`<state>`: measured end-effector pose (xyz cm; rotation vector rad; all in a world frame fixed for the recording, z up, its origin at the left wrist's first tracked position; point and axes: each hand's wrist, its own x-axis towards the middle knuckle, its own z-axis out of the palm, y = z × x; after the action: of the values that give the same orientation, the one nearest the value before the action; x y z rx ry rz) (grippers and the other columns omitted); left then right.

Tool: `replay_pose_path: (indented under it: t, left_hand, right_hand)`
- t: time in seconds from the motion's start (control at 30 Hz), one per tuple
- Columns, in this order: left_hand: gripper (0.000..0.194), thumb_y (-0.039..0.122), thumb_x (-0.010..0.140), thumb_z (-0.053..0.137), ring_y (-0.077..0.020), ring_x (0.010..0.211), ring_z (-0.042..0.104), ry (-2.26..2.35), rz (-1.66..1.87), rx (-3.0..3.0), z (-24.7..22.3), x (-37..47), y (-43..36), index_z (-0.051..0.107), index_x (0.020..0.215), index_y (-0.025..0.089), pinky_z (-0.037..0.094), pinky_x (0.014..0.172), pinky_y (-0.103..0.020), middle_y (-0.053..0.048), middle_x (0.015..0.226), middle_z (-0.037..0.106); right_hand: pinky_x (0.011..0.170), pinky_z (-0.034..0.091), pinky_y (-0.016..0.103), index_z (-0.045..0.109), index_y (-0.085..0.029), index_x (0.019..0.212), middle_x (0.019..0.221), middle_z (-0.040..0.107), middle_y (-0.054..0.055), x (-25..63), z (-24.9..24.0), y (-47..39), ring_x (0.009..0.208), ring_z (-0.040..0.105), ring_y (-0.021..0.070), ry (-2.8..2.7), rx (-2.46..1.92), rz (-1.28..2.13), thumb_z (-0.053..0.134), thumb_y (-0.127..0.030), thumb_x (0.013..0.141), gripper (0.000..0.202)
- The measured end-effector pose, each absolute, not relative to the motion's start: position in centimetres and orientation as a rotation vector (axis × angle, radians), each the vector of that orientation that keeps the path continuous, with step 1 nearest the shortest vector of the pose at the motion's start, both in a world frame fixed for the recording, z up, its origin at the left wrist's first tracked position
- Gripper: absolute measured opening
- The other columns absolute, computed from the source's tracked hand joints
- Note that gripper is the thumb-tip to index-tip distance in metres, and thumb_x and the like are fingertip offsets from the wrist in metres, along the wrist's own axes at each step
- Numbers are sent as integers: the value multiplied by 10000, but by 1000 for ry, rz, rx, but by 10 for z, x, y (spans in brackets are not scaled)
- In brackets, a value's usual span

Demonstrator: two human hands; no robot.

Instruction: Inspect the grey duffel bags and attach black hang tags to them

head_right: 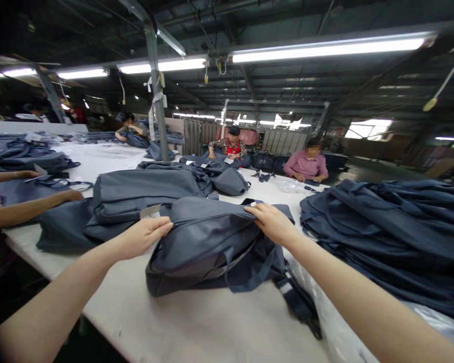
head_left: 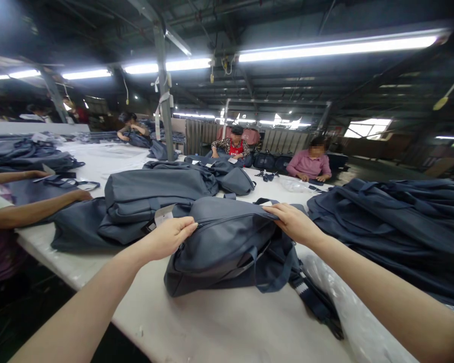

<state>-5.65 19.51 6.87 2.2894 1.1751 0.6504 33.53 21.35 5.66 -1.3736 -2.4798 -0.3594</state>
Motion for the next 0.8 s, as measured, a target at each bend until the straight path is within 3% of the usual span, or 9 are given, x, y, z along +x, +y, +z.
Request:
replay_pose_path:
  t: [0.17,0.3,0.43,0.63,0.8]
  left_hand:
    - [414,505,918,362,-147,639,452,1224,563,2281,63,-65,197,424,644,201,314,625,-268,30,636,452]
    - [441,569,887,393,-171,698,509,1239,575,2139,42,-81,199,545,708,195,371,670,-271,3,714,574]
    - [439,576,880,408,-188,743,554,1272,604,2065,29,-93,199,569,720,200,412,715,-274,-14,756,627]
    - [457,605,845,435,-145,569,447,1365,685,2034,29,-92,191,550,657,203,363,558,-241,24,573,479]
    - [503,669,820,457,-127,517,405,1447,806,1881,22,-94,175,532,646,203,354,500,-231,40,539,423]
  right_hand:
    - [978,481,422,536,-209,1326,1181,611,113,340,55,212,1078,575,250,-2482,-1355,-361,476,-102,858,485]
    - [980,475,412,532,-240,1332,1192,615,89,343,57,215,1084,575,241,-2499,-1327,-336,455,-111,883,473]
    - [983,474,412,534,-245,1335,1193,617,86,343,58,218,1086,575,244,-2508,-1312,-334,457,-135,898,457]
    - [973,477,407,547,-251,1329,1172,629,88,343,60,218,1077,583,241,-2497,-1314,-333,460,-143,908,444]
    - [957,479,408,560,-218,1323,1172,636,108,348,63,212,1062,589,243,-2489,-1308,-332,495,-136,901,435]
